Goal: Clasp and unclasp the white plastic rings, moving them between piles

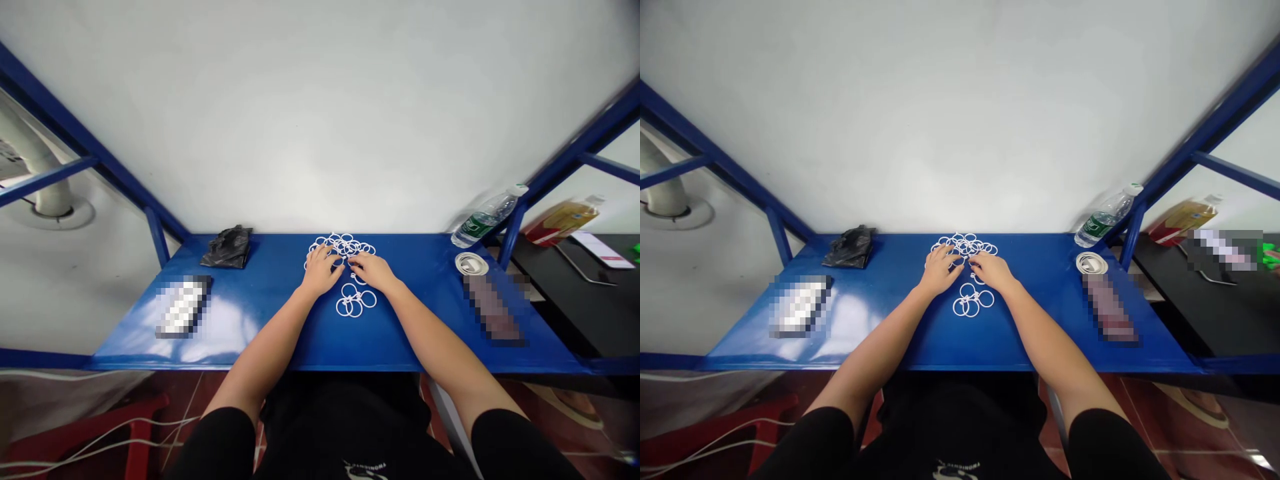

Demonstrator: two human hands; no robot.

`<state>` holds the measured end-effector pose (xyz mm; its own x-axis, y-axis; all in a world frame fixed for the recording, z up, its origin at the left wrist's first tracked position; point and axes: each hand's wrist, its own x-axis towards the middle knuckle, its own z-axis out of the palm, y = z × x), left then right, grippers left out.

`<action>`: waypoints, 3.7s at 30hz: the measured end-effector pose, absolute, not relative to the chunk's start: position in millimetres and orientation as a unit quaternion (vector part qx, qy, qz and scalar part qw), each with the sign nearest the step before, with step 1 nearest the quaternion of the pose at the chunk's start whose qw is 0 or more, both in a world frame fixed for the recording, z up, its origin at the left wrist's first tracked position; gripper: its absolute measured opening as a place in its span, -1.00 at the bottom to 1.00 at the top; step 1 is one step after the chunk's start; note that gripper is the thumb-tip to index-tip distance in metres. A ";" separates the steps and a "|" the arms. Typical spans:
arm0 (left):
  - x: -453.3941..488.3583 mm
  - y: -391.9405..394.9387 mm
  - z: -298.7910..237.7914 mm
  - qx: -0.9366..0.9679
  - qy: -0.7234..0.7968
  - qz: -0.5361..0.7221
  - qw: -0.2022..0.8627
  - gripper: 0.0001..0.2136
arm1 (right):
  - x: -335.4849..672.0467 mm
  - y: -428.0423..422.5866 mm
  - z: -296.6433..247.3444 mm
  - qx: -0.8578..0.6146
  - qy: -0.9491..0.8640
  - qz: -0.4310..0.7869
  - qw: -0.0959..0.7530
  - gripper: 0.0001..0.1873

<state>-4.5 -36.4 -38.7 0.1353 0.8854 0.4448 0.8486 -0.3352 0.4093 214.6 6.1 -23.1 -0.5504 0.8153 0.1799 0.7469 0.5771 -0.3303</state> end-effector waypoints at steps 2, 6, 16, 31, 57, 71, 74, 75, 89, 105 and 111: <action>-5.2 -35.4 -38.7 0.757 0.559 0.337 0.033 -0.77 | 216.6 7.8 -24.6 -0.451 -0.871 0.107 0.161 -0.74; -8.0 -31.5 -37.5 0.747 0.528 0.397 0.075 -0.75 | 220.9 6.6 -23.1 -0.399 -0.867 0.130 0.269 -0.74; -2.6 -30.3 -43.7 0.631 0.470 0.538 0.302 -0.72 | 206.0 -6.7 -21.1 -0.276 -0.893 0.125 0.331 -0.75; 3.1 -26.7 -39.3 0.549 0.481 0.594 0.337 -0.87 | 194.3 -13.6 -20.8 -0.219 -0.910 0.104 0.336 -0.69; 5.4 -41.0 -31.4 0.825 0.420 0.357 0.127 -0.88 | 238.7 30.0 -43.1 -0.503 -0.816 0.037 0.282 -0.75; 6.8 -40.4 -33.2 0.707 0.463 0.447 0.292 -0.74 | 204.4 -5.8 -24.9 -0.344 -0.843 0.115 0.398 -0.67; 11.0 -36.5 -40.6 0.654 0.453 0.502 0.339 -0.73 | 204.7 -5.5 -24.6 -0.360 -0.828 0.119 0.412 -0.65; 11.9 -34.8 -42.8 0.634 0.449 0.521 0.355 -0.71 | 204.9 -5.5 -24.3 -0.364 -0.826 0.119 0.413 -0.64; 1.8 -28.6 -41.0 0.545 0.478 0.590 0.357 -0.79 | 210.2 2.7 -29.8 -0.418 -0.785 0.155 0.429 -0.45; -0.8 -25.3 -43.8 0.527 0.488 0.594 0.364 -0.80 | 217.4 7.5 -28.5 -0.481 -0.728 0.190 0.451 -0.58; -2.6 -27.3 -41.6 0.533 0.488 0.594 0.354 -0.79 | 216.1 6.9 -26.4 -0.491 -0.721 0.213 0.440 -0.60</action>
<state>-2.6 -27.3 -41.6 -0.1811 0.9403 0.2883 0.0998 -0.2741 0.9565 216.1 6.9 -26.4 -0.1290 0.8957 0.4256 0.5209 0.4264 -0.7395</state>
